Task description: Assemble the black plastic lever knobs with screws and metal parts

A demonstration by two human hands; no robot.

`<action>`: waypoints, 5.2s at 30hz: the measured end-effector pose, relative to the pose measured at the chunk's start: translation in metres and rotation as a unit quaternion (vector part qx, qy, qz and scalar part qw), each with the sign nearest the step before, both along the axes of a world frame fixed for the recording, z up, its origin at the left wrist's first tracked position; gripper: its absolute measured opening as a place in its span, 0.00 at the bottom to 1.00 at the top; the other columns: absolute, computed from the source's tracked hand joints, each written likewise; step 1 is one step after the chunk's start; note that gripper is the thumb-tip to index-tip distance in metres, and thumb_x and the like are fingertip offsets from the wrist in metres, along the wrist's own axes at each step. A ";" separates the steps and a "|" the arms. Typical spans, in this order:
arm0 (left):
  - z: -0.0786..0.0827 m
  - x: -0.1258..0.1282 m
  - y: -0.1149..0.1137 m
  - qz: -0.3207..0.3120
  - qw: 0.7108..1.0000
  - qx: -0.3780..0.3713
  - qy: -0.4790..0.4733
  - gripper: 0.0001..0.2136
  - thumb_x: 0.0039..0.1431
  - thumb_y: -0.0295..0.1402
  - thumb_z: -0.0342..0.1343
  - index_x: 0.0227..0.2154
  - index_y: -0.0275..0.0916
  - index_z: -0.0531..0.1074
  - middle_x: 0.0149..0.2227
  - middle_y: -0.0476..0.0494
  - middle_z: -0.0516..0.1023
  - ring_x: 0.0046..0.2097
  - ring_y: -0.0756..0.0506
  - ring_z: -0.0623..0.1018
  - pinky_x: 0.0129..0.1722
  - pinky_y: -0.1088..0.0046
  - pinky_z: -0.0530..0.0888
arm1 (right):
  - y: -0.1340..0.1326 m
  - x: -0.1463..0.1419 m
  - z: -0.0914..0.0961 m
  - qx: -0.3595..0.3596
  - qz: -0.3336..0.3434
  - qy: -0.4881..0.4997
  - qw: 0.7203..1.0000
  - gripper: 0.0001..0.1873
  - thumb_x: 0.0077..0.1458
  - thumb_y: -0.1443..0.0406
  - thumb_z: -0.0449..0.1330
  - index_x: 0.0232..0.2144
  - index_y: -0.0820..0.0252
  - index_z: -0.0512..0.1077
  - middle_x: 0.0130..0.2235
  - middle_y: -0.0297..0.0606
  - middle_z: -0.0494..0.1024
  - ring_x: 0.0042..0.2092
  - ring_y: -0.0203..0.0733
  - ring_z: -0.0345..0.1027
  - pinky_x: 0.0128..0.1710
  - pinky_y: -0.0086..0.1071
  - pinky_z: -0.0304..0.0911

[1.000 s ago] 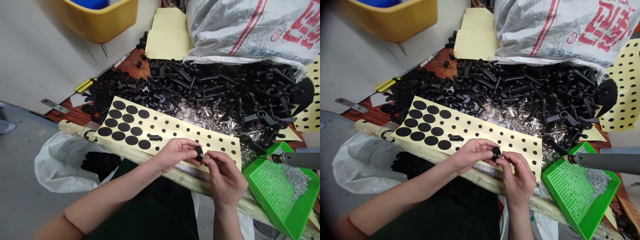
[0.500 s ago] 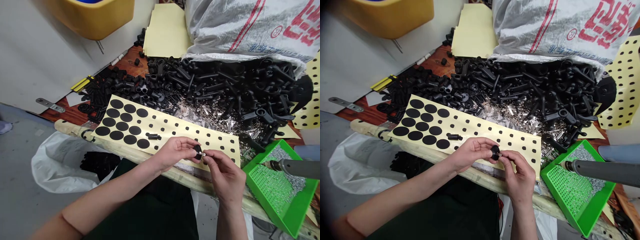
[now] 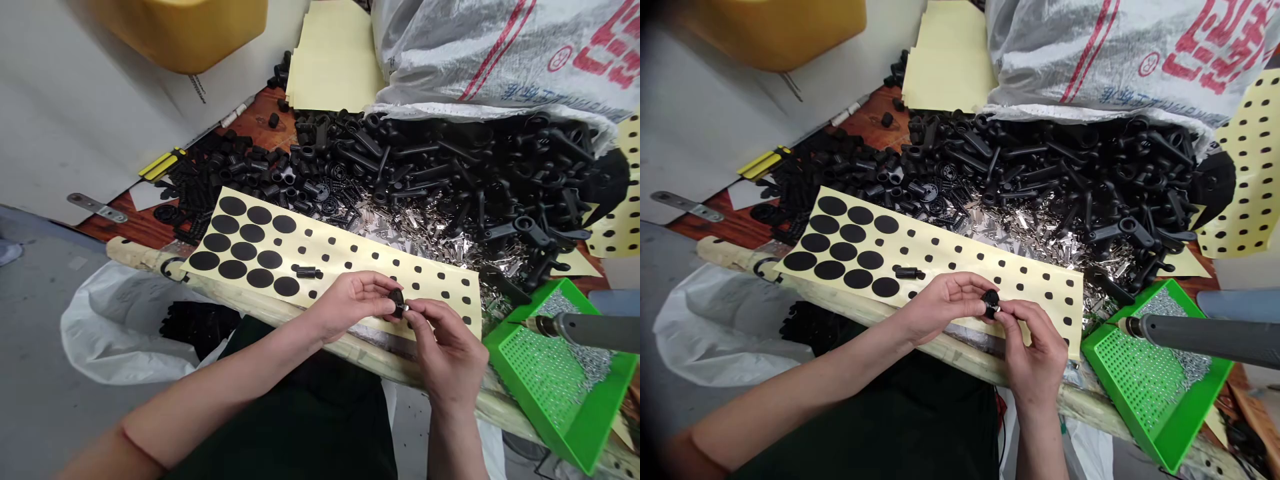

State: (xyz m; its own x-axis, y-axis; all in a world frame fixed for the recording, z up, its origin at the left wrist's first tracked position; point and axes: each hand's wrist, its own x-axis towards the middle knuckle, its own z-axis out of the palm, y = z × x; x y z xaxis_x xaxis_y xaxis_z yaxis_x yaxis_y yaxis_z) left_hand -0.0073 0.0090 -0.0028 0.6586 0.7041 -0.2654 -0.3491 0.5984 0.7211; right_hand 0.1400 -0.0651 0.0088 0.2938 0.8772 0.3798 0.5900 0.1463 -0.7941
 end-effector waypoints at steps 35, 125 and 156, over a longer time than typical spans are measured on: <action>0.001 0.001 0.001 0.017 0.999 0.026 0.032 0.12 0.47 0.24 0.65 0.37 0.33 0.76 0.35 0.44 0.77 0.38 0.49 0.76 0.42 0.70 0.73 | 0.000 -0.013 0.015 -0.073 -0.083 0.087 0.990 0.09 0.46 0.64 0.67 0.32 0.59 0.78 0.33 0.38 0.82 0.33 0.40 0.77 0.36 0.33 0.76; 0.008 -0.006 -0.011 0.110 0.989 0.068 0.076 0.10 0.47 0.23 0.62 0.34 0.34 0.74 0.32 0.47 0.77 0.35 0.49 0.78 0.38 0.73 0.75 | 0.005 -0.017 0.035 0.017 -0.092 -0.053 0.994 0.02 0.54 0.66 0.61 0.31 0.58 0.74 0.33 0.36 0.76 0.37 0.39 0.70 0.39 0.32 0.65; 0.002 -0.006 -0.020 0.112 0.970 0.150 0.157 0.07 0.49 0.22 0.57 0.32 0.34 0.75 0.31 0.45 0.79 0.34 0.48 0.79 0.37 0.73 0.76 | 0.011 -0.005 0.023 -0.221 -0.034 0.083 0.971 0.20 0.42 0.56 0.68 0.38 0.58 0.78 0.35 0.41 0.80 0.34 0.41 0.74 0.39 0.40 0.72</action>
